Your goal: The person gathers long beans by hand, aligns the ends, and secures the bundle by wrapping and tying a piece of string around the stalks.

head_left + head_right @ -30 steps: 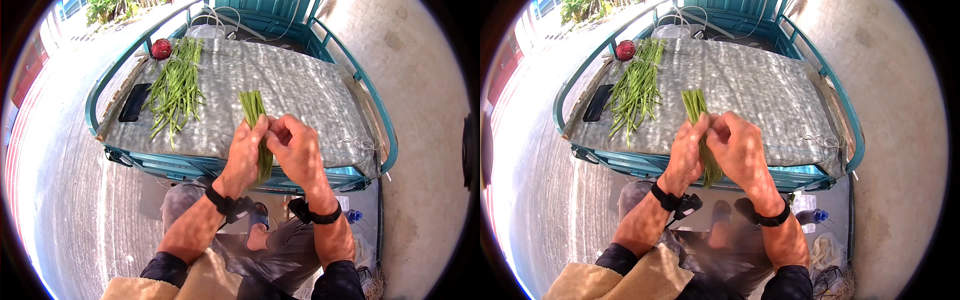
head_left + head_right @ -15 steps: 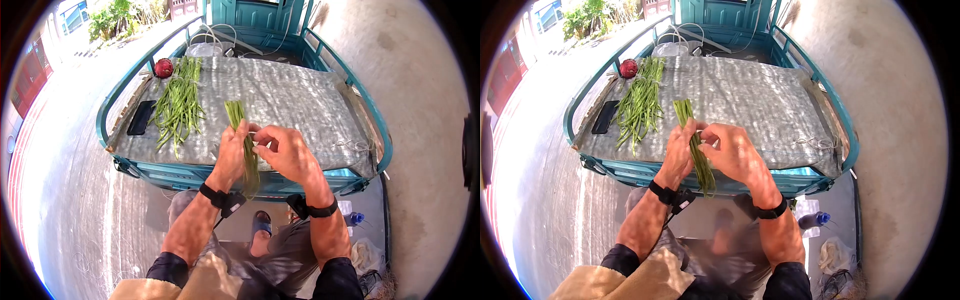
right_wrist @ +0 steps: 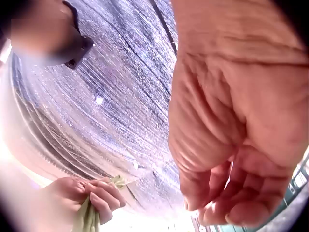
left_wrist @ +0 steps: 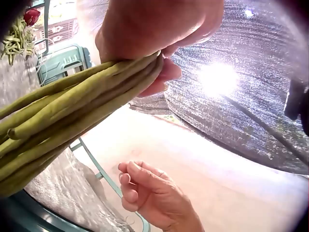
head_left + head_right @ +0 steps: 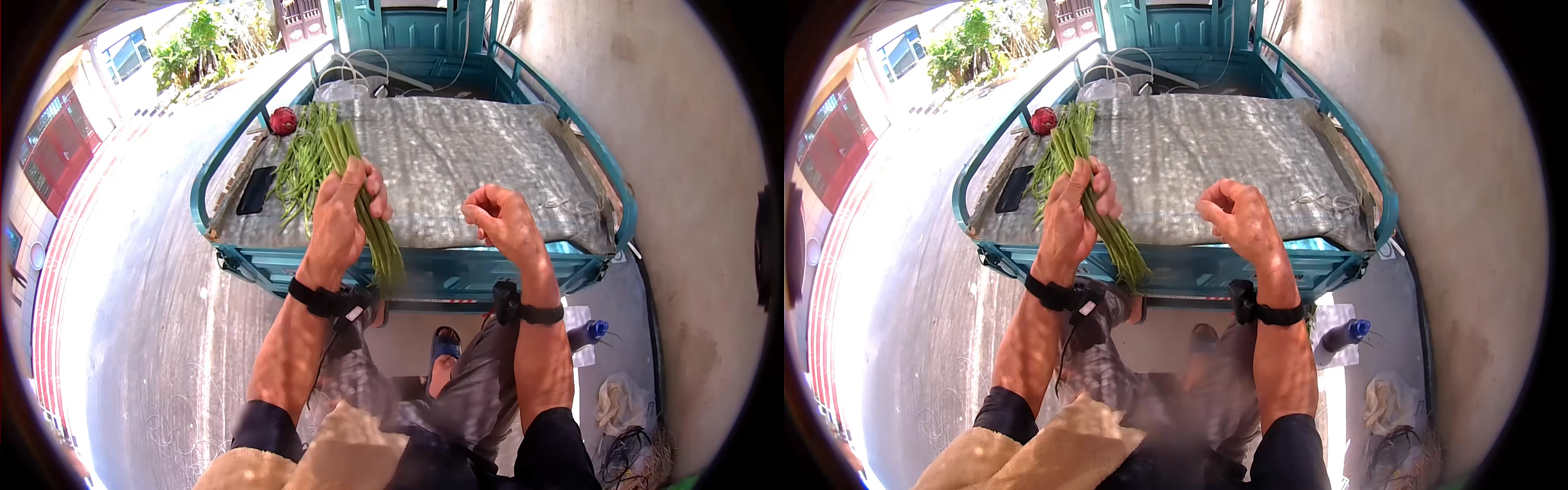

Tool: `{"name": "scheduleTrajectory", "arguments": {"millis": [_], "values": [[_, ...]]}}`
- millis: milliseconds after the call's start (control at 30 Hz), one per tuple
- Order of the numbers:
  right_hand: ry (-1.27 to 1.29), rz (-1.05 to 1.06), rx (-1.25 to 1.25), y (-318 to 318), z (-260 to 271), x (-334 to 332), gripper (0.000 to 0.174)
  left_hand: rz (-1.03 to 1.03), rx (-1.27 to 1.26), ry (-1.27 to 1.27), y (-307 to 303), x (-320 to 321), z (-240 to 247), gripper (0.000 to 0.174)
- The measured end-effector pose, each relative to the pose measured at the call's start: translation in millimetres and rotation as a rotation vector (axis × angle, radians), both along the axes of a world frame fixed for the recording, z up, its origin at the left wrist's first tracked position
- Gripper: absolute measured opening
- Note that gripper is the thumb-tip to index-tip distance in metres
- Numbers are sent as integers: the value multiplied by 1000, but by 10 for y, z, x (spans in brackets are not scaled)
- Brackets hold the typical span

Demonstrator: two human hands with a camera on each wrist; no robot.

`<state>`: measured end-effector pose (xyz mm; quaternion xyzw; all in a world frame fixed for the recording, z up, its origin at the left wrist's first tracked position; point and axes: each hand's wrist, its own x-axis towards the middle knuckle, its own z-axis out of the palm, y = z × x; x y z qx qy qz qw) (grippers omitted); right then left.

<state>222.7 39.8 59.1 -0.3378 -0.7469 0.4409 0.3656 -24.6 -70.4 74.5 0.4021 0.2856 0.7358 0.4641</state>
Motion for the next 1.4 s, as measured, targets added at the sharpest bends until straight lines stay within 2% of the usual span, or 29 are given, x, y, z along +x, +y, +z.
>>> {"name": "scheduleTrajectory", "arguments": {"millis": [100,233,333,467,533,567,633,667,733,800,900,967,1000,1033,1100,1167,1200,1233,1300,1367,1400], "values": [[5,20,23,-133,45,181,18,-10,39,20,-78,-54,142,32],[-28,13,182,-177,448,332,19,0,61,19,-203,-112,187,32],[-116,-8,501,56,842,436,22,7,89,66,-220,-165,231,32],[-219,-16,743,533,1392,749,26,99,152,200,-136,-347,168,31],[-312,-211,884,646,1621,1014,24,194,168,235,-103,-394,117,30],[-381,-293,974,711,1690,1102,22,321,180,364,-104,-382,93,29],[-325,-292,992,462,1624,1084,24,573,205,628,-101,-368,66,29],[-293,-293,1006,295,1596,1077,26,637,205,763,-56,-450,-21,30],[-331,-113,787,83,1251,1008,25,774,227,866,-30,-529,-129,30],[-477,-13,698,-303,913,815,24,904,257,970,-22,-641,-145,30],[-513,223,624,-622,328,710,39,1014,327,986,-162,-790,77,28],[-542,315,600,-833,-26,630,49,1194,480,1179,-203,-1060,269,27],[-607,290,620,-924,-204,578,50,1281,446,1290,-279,-1131,353,26],[-682,289,594,-967,-302,552,50,1242,513,1297,-362,-1141,459,25],[-826,284,540,-1016,-410,502,50,1271,358,1396,-558,-1180,547,25],[-783,278,443,-993,-398,532,45,1175,240,1470,-729,-1100,507,21],[-809,299,417,-987,-372,552,44,1110,236,1568,-780,-1080,424,23],[-838,322,394,-979,-334,570,43,1019,88,1604,-820,-1072,277,23],[-787,305,440,-1033,-334,646,42,863,3,1644,-804,-1061,-124,26],[-769,296,484,-1095,-304,706,42,649,-185,1626,-842,-1003,-437,26],[-760,288,521,-1148,-272,713,39,611,-215,1628,-849,-971,-576,25]]}}
